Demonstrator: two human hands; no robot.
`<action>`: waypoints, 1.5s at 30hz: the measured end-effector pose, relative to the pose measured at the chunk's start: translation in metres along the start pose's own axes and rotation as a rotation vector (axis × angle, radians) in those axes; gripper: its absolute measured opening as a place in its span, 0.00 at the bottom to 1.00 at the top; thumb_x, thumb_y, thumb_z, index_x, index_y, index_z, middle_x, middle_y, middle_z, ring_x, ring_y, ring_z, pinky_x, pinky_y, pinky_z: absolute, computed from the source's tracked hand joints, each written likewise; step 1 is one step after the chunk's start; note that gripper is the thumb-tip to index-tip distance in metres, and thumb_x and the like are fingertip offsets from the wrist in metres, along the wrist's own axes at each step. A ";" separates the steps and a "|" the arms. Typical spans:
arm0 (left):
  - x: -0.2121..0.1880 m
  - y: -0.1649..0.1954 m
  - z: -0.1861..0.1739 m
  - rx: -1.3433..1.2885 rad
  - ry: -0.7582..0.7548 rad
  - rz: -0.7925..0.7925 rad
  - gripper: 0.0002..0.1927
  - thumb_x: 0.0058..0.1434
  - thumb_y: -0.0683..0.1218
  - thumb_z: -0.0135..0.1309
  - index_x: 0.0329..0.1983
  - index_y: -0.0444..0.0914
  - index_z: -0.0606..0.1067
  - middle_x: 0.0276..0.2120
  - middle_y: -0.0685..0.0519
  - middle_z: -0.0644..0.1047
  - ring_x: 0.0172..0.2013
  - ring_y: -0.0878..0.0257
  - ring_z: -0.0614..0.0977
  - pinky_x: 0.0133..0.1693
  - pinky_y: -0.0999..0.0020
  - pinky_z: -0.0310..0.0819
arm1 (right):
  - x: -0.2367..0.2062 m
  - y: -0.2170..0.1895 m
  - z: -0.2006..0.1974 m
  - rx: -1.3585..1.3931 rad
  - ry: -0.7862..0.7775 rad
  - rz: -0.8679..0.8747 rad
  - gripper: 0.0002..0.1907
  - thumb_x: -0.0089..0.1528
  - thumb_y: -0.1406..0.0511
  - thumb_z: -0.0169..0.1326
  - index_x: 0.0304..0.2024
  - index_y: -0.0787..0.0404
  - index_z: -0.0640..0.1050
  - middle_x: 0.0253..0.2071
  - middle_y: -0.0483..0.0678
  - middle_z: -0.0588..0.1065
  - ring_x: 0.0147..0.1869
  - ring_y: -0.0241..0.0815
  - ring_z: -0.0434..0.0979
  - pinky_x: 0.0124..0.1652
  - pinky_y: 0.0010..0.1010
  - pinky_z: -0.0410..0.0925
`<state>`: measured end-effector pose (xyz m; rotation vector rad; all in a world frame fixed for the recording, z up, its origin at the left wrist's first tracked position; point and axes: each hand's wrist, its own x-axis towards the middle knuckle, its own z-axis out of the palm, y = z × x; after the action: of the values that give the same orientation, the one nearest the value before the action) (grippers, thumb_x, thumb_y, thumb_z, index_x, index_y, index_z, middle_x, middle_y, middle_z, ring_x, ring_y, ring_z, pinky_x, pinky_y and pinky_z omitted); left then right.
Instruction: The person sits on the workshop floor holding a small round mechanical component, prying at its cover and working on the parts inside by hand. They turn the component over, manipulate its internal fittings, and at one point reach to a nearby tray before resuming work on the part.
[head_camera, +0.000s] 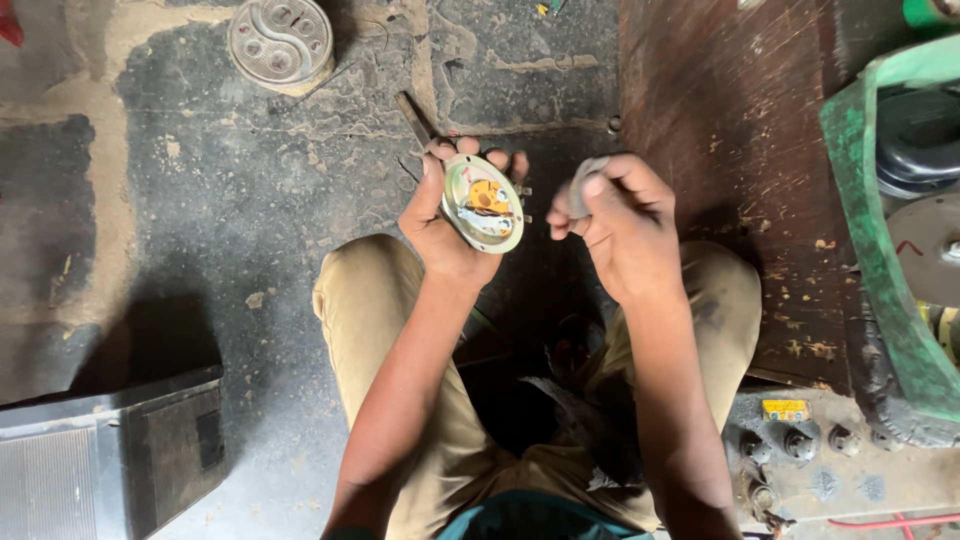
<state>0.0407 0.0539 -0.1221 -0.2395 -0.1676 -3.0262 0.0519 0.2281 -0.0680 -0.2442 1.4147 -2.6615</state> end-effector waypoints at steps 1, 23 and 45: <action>0.000 0.000 -0.002 0.000 0.016 -0.002 0.09 0.75 0.51 0.50 0.47 0.41 0.73 0.48 0.51 0.79 0.49 0.51 0.83 0.62 0.40 0.72 | -0.002 0.001 0.003 -0.055 0.016 -0.008 0.02 0.69 0.72 0.54 0.45 0.65 0.76 0.38 0.53 0.78 0.38 0.46 0.81 0.37 0.38 0.73; 0.002 0.000 -0.007 0.183 0.115 0.043 0.16 0.72 0.51 0.50 0.47 0.32 0.73 0.45 0.40 0.79 0.48 0.42 0.82 0.54 0.48 0.78 | -0.001 0.018 0.036 -1.148 0.137 -0.537 0.10 0.67 0.73 0.60 0.33 0.66 0.72 0.24 0.50 0.71 0.25 0.32 0.69 0.28 0.28 0.63; 0.006 0.004 0.008 0.466 0.043 0.117 0.17 0.69 0.48 0.50 0.43 0.27 0.76 0.43 0.38 0.81 0.44 0.47 0.83 0.50 0.56 0.78 | 0.016 0.033 0.027 -1.075 0.144 -0.566 0.03 0.67 0.71 0.56 0.38 0.65 0.76 0.27 0.54 0.73 0.29 0.31 0.71 0.32 0.29 0.68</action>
<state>0.0365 0.0504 -0.1131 -0.1364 -0.8069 -2.7707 0.0422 0.1851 -0.0797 -0.6073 3.0635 -1.9141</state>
